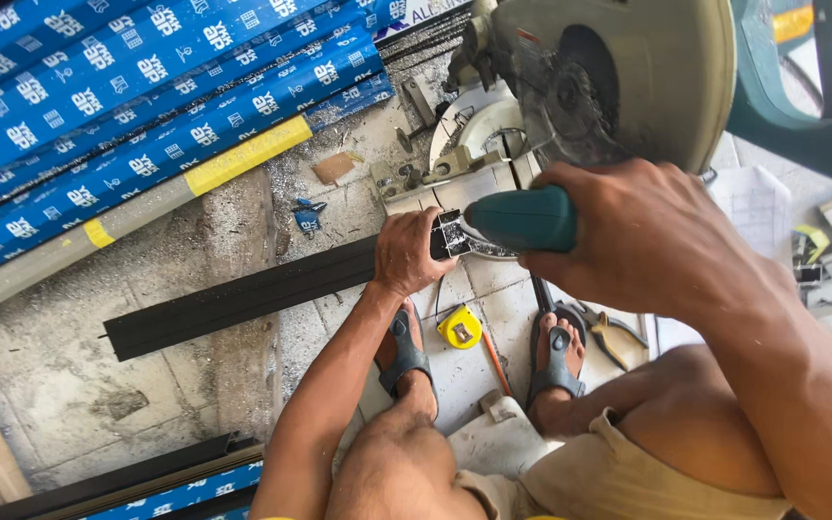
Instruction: The person measures and marks a black metal profile with a tape measure and pencil, then uses a miter saw to cut the profile at the marked points. After cutting, the person uses a power drill to make holes in the cut metal piece.
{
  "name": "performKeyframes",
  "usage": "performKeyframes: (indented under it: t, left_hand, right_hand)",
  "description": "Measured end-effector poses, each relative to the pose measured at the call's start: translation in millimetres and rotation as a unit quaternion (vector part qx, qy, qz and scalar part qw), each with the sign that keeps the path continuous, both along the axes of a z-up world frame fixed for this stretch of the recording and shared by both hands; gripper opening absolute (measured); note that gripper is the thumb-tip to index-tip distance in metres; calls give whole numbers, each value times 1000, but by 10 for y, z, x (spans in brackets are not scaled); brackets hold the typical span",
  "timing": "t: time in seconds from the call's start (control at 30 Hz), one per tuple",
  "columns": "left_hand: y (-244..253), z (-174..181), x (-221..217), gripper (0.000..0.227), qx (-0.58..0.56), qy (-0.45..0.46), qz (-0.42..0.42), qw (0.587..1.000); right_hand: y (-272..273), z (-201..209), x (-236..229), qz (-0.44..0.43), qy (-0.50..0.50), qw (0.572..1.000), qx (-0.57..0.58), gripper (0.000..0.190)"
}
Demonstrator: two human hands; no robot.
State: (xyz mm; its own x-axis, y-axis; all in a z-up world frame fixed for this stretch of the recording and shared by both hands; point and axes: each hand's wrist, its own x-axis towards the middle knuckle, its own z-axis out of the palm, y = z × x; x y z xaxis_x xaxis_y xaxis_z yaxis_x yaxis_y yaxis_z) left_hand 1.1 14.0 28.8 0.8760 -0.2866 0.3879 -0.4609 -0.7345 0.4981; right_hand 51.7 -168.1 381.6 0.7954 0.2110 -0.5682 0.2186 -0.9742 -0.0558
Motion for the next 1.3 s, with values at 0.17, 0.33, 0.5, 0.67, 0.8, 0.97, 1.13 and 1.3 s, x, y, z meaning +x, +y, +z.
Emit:
performKeyframes:
  t: [0.17, 0.33, 0.5, 0.67, 0.8, 0.97, 1.13, 1.3]
  left_hand:
    - [15, 62, -258, 97, -78, 9, 37, 996]
    - [-24, 316, -889, 93, -117, 19, -25, 993]
    - [-21, 0, -1194, 81, -16, 153, -44, 987]
    - [28, -113, -1158, 81, 23, 203, -50, 978]
    - [229, 59, -897, 55, -77, 1, 19, 997]
    - [683, 93, -482, 95, 73, 75, 105, 989]
    - [869, -118, -390, 92, 122, 64, 118, 983]
    - [848, -26, -372, 84, 83, 60, 148, 984]
  right_hand:
    - [-109, -188, -45, 29, -56, 998, 26, 59]
    - [-55, -350, 2, 17, -1, 998, 52, 55]
    - [44, -549, 54, 17, 29, 999, 15, 48]
    - [108, -612, 108, 13, 35, 999, 7, 51]
    - [158, -638, 112, 7, 39, 999, 12, 53]
    - [206, -677, 111, 14, 29, 999, 6, 51]
    - [254, -653, 158, -30, 70, 997, 26, 46]
    - [149, -802, 166, -115, 58, 990, 54, 66]
